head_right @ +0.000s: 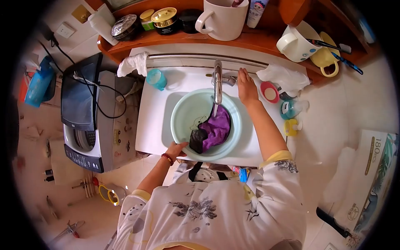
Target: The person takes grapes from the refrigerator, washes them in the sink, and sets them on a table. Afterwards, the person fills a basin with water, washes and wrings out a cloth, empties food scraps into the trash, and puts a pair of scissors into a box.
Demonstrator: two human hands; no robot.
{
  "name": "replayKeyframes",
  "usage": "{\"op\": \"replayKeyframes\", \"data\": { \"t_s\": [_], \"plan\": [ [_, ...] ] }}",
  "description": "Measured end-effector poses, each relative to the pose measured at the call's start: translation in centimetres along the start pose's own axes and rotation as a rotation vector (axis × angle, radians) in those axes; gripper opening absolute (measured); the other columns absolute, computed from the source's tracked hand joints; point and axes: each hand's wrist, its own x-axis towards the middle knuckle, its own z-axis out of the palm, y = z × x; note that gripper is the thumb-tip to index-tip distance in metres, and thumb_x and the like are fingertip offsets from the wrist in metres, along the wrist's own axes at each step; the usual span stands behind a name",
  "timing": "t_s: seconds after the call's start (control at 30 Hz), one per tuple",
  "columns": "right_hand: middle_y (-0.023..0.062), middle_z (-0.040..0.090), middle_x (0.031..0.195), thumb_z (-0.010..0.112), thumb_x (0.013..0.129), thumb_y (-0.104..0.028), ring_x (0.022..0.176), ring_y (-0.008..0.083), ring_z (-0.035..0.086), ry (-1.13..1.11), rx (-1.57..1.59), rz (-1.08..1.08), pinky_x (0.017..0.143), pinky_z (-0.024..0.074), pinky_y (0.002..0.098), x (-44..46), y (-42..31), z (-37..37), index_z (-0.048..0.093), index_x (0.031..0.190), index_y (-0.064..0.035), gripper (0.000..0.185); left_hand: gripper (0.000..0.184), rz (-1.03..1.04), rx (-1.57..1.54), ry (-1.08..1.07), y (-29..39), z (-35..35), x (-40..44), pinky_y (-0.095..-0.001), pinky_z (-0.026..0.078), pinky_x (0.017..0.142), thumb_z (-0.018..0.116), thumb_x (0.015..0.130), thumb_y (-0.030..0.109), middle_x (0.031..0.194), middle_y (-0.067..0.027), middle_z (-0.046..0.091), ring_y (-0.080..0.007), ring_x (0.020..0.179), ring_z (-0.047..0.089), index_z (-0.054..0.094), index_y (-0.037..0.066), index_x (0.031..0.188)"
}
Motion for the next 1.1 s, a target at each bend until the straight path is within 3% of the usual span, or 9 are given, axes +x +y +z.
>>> {"op": "replayKeyframes", "data": {
  "t_s": [0.27,0.43,0.63,0.77,0.87,1.0,1.03,1.07,1.1],
  "plan": [
    [0.0186,0.042,0.138,0.064,0.078,-0.004,0.128,0.0340,0.042,-0.024,0.234,0.207,0.101,0.0399,0.0420,-5.3,-5.5,-2.6,0.050,0.127,0.0011,0.051,0.047,0.093,0.063,0.076,-0.7,-1.7,0.8,-0.0319,0.060,0.059,0.070,0.084,0.024,0.095,-0.0165,0.064,-0.0223,0.071,0.067,0.051,-0.006,0.115],
    [0.0171,0.046,0.130,0.066,0.077,-0.002,0.116,0.0355,0.048,-0.041,0.312,0.316,0.095,0.0426,0.0435,-14.6,-10.9,-4.4,0.055,0.118,-0.0027,0.042,0.056,0.176,0.010,0.070,-0.2,-4.4,0.0,-0.0299,0.055,0.058,0.071,0.084,0.028,0.098,-0.0149,0.065,-0.0191,0.082,0.067,0.047,-0.003,0.124],
    [0.0170,0.047,0.126,0.063,0.080,0.000,0.113,0.0355,0.050,-0.133,0.379,0.462,0.096,0.0423,0.0419,-23.1,-13.7,-5.4,0.056,0.115,-0.0026,0.036,0.034,0.205,-0.054,-0.029,-0.1,-12.2,-4.1,-0.0287,0.053,0.070,0.057,0.094,0.025,0.103,-0.0092,0.067,-0.0183,0.087,0.067,0.053,0.004,0.120],
    [0.0167,0.049,0.123,0.061,0.082,0.000,0.114,0.0357,0.050,-0.156,0.396,0.411,0.096,0.0417,0.0404,-22.9,-16.0,-7.6,0.056,0.115,-0.0019,0.033,0.028,0.111,-0.054,0.016,-6.1,-20.3,-6.6,-0.0270,0.053,0.070,0.057,0.094,0.029,0.097,-0.0062,0.068,-0.0147,0.083,0.067,0.061,0.008,0.111],
    [0.0164,0.051,0.122,0.060,0.082,0.001,0.114,0.0350,0.050,-0.216,0.426,0.380,0.096,0.0412,0.0392,-22.3,-18.5,-9.0,0.056,0.115,-0.0019,0.033,0.025,-0.104,-0.026,0.146,-13.9,-25.3,-9.8,-0.0290,0.053,0.067,0.058,0.092,0.031,0.085,-0.0048,0.067,-0.0138,0.076,0.065,0.063,0.007,0.096],
    [0.0162,0.052,0.121,0.060,0.082,0.001,0.114,0.0339,0.051,-0.322,0.399,0.299,0.096,0.0412,0.0385,-21.9,-21.5,-9.9,0.057,0.114,-0.0018,0.032,0.035,-0.454,-0.077,-0.029,-20.8,-25.4,-15.6,-0.0333,0.052,0.071,0.058,0.090,0.041,0.092,-0.0053,0.066,-0.0159,0.084,0.063,0.061,0.008,0.097],
    [0.0162,0.052,0.121,0.060,0.082,0.001,0.113,0.0337,0.051,-0.338,0.377,0.269,0.096,0.0414,0.0384,-21.6,-22.2,-10.0,0.058,0.114,-0.0017,0.032,0.040,-0.494,-0.083,-0.073,-21.4,-25.0,-16.9,-0.0338,0.051,0.078,0.057,0.090,0.046,0.098,-0.0053,0.065,-0.0171,0.088,0.062,0.062,0.009,0.105],
    [0.0163,0.052,0.121,0.060,0.082,0.001,0.113,0.0338,0.051,-0.351,0.389,0.246,0.096,0.0415,0.0384,-21.1,-22.9,-10.1,0.058,0.113,-0.0016,0.031,0.043,-0.375,-0.377,-0.198,-29.5,-25.2,-15.8,-0.0318,0.049,0.086,0.055,0.092,0.045,0.106,-0.0048,0.065,-0.0171,0.095,0.061,0.061,0.009,0.115],
    [0.0164,0.052,0.121,0.060,0.082,0.001,0.113,0.0340,0.051,-0.363,0.398,0.222,0.096,0.0416,0.0385,-20.6,-23.7,-10.2,0.058,0.112,-0.0014,0.030,0.045,-0.337,-0.527,-0.207,-27.9,-24.0,-17.2,-0.0312,0.046,0.091,0.053,0.093,0.044,0.112,-0.0052,0.064,-0.0174,0.101,0.060,0.059,0.007,0.119]
  ]
}}
